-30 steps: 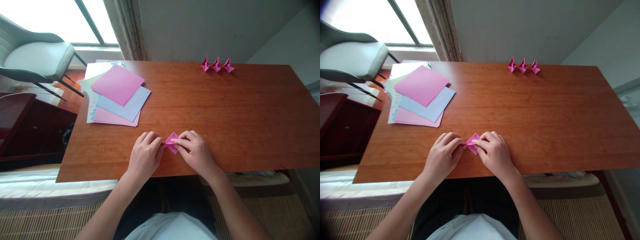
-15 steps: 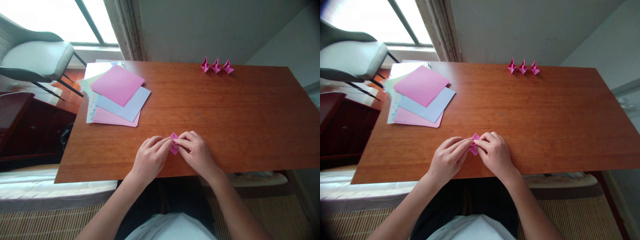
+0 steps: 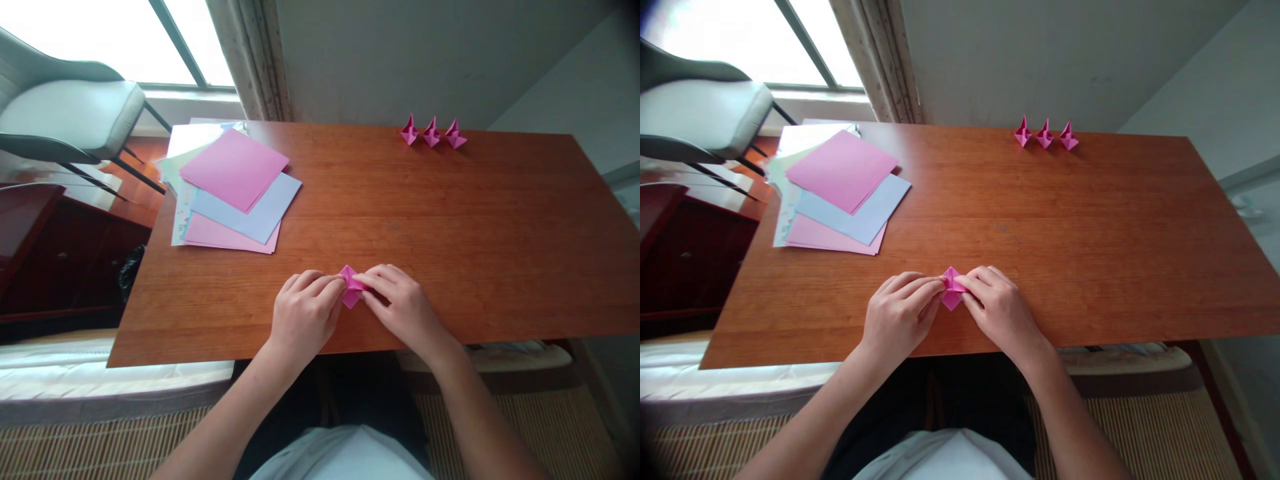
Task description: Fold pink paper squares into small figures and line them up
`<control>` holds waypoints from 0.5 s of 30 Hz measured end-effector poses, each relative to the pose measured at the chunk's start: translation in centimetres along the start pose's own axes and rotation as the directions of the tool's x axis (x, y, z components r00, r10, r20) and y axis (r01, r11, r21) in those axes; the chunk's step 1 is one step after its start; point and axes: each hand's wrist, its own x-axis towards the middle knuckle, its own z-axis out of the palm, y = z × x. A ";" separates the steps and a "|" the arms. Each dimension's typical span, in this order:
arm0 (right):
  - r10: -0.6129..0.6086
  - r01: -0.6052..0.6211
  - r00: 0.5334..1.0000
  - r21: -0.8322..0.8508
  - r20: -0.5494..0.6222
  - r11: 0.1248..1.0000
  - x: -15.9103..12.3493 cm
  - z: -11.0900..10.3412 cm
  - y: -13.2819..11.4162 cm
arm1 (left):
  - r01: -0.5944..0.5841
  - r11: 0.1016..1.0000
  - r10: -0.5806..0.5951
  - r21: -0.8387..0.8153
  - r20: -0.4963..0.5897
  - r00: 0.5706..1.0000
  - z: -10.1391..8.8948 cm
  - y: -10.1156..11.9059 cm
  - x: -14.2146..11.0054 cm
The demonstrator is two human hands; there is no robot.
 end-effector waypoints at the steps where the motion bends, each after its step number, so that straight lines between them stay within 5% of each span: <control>1: -0.013 0.013 1.000 -0.008 -0.008 1.000 -0.2 -0.1 0.2 | 0.002 1.000 -0.002 0.001 0.001 1.000 0.0 0.1 0.0; 15: 0.016 -0.023 0.995 -0.063 -0.098 0.998 -0.5 0.0 0.2 | 0.028 0.999 -0.028 -0.028 0.013 1.000 -0.1 0.1 0.4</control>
